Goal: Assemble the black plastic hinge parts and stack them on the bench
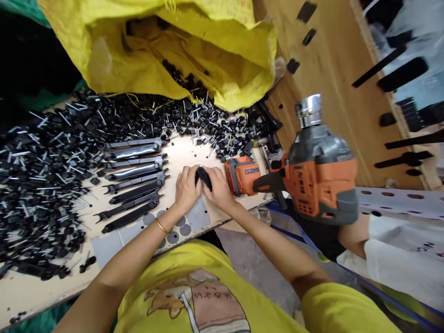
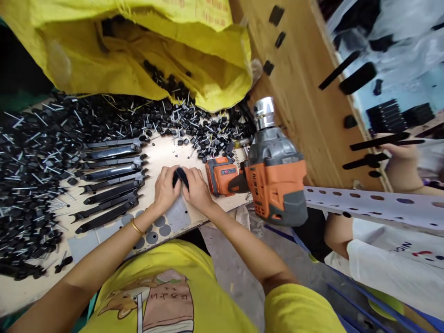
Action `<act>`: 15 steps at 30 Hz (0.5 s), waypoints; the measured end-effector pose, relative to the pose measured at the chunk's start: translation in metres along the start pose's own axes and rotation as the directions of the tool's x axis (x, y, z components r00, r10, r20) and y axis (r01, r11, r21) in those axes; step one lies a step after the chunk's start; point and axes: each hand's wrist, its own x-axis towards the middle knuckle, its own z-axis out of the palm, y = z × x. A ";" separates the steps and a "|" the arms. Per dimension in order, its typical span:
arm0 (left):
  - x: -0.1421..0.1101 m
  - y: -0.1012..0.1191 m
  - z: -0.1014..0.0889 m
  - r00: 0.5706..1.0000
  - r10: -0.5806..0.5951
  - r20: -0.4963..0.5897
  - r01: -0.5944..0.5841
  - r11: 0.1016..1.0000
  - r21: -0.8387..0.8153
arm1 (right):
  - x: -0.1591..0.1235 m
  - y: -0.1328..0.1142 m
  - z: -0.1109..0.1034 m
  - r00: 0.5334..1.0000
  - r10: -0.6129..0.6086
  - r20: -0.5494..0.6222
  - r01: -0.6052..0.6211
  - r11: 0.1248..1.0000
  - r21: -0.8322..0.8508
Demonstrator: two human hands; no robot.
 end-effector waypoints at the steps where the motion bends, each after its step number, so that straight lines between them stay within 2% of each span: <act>1: -0.002 0.001 -0.003 1.000 -0.016 -0.005 0.016 1.000 0.002 | 0.001 -0.001 -0.003 1.000 -0.002 0.021 0.001 0.998 0.066; 4: -0.020 0.003 -0.020 0.999 -0.052 -0.010 0.052 0.998 0.036 | 0.007 -0.005 -0.010 0.996 0.078 0.033 -0.084 0.947 0.309; 6: -0.041 0.005 -0.034 0.998 -0.058 0.011 0.056 0.987 0.148 | 0.020 -0.008 -0.011 0.980 0.192 -0.061 -0.152 0.904 0.399; 8: -0.064 0.005 -0.045 0.999 -0.032 0.022 0.024 0.950 0.311 | 0.044 -0.009 -0.008 0.946 0.259 -0.195 -0.163 0.900 0.404; 11: -0.089 0.000 -0.052 0.989 0.112 0.095 -0.142 0.890 0.433 | 0.106 -0.007 0.000 0.911 0.234 -0.340 -0.117 0.936 0.331; 13: -0.096 -0.008 -0.050 0.945 0.269 0.187 -0.323 0.857 0.400 | 0.156 -0.006 0.004 0.901 0.214 -0.378 -0.118 0.959 0.259; 15: -0.097 -0.016 -0.046 0.902 0.371 0.220 -0.429 0.825 0.368 | 0.208 -0.007 0.007 0.907 0.201 -0.370 -0.152 0.976 0.156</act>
